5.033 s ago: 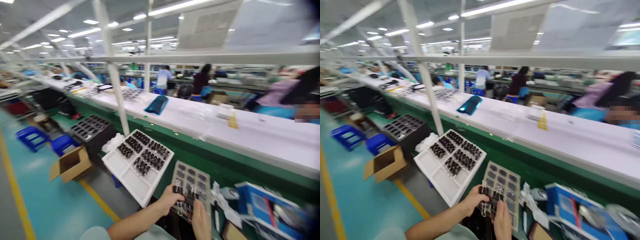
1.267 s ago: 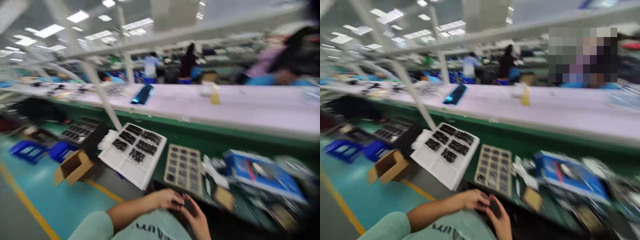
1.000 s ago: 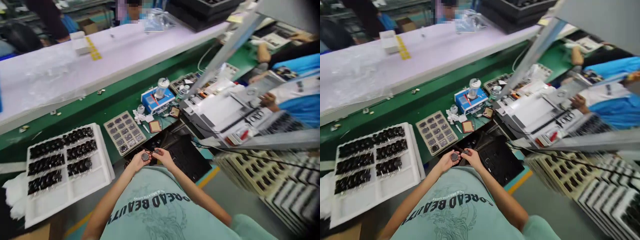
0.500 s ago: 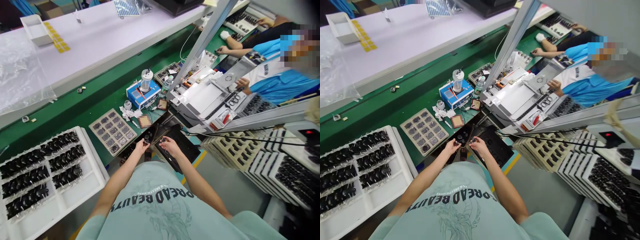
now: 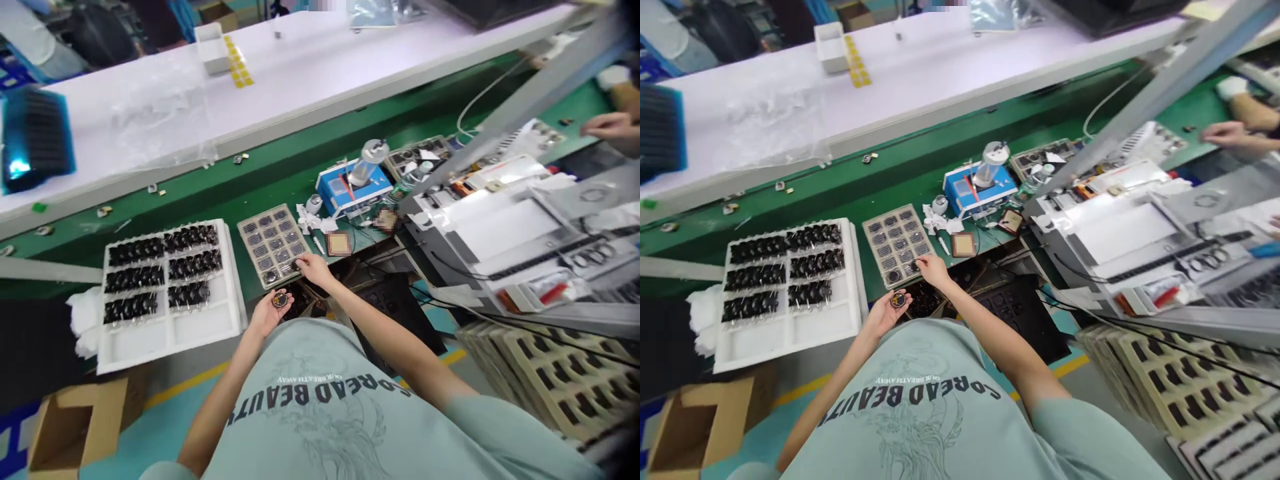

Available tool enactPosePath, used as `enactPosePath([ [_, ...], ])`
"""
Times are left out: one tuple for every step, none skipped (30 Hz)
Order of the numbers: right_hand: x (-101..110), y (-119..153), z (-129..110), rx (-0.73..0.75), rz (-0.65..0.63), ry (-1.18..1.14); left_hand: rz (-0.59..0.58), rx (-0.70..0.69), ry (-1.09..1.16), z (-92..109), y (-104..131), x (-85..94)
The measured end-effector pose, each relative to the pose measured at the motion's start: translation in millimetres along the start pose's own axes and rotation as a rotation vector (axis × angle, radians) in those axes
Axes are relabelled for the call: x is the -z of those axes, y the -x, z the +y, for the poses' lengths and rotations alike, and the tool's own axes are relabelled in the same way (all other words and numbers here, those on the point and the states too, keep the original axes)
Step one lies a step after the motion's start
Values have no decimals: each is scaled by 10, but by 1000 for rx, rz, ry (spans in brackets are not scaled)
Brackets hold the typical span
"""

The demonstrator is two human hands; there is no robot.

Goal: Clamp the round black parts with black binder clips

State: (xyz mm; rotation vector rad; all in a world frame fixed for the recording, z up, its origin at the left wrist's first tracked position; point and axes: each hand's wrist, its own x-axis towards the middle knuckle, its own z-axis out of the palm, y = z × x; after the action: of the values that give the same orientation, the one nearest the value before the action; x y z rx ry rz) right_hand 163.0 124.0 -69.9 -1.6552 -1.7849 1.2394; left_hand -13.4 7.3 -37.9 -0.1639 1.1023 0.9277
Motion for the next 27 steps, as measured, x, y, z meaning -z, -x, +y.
enactPosePath([
  [-150,-131,-139,82,-30,124,27,-34,30,20,96,111],
  [-298,-245,-268,144,-66,228,52,-64,65,33,185,215],
  [-437,-337,-378,187,-106,315,74,-88,101,41,267,310],
  [-563,-405,-463,217,-149,390,91,-107,138,45,341,397],
  [-672,-450,-522,237,-187,454,106,-124,174,48,403,478],
  [-761,-472,-553,249,-215,507,116,-139,208,50,456,552],
  [-829,-475,-558,258,-230,550,124,-152,238,55,496,621],
  [-880,-464,-543,266,-234,581,130,-162,264,61,526,684],
  [-915,-442,-513,275,-233,600,135,-172,285,69,545,741],
  [-938,-415,-475,285,-229,609,140,-183,303,80,556,791],
  [-953,-386,-434,298,-225,612,143,-191,317,94,558,834],
  [-964,-360,-396,313,-227,610,144,-195,325,109,555,869],
  [-976,-338,-364,324,-235,604,144,-195,329,127,547,894],
  [-989,-321,-340,328,-244,593,145,-192,328,148,536,911],
  [-1006,-311,-326,323,-250,579,144,-188,325,169,523,918],
  [-1025,-308,-320,310,-250,562,142,-182,317,192,509,916],
  [-1044,-309,-321,294,-243,545,138,-176,306,216,494,907],
  [-1062,-314,-328,278,-230,527,134,-172,292,239,477,892],
  [-1075,-319,-339,266,-213,510,129,-169,276,261,461,873],
  [-1081,-322,-353,258,-195,491,126,-168,260,281,444,851],
  [-1079,-317,-368,251,-174,466,127,-171,242,299,428,828],
  [-1069,-302,-384,240,-148,432,131,-180,225,315,413,803],
  [-1052,-270,-402,219,-116,386,136,-199,209,327,400,779],
  [-1031,-220,-421,190,-84,324,137,-228,194,338,390,753],
  [-1010,-148,-443,155,-53,247,134,-266,178,348,381,726],
  [-993,-57,-469,122,-31,151,128,-310,163,357,372,696],
  [-984,53,-499,96,-21,38,122,-354,150,365,362,663],
])
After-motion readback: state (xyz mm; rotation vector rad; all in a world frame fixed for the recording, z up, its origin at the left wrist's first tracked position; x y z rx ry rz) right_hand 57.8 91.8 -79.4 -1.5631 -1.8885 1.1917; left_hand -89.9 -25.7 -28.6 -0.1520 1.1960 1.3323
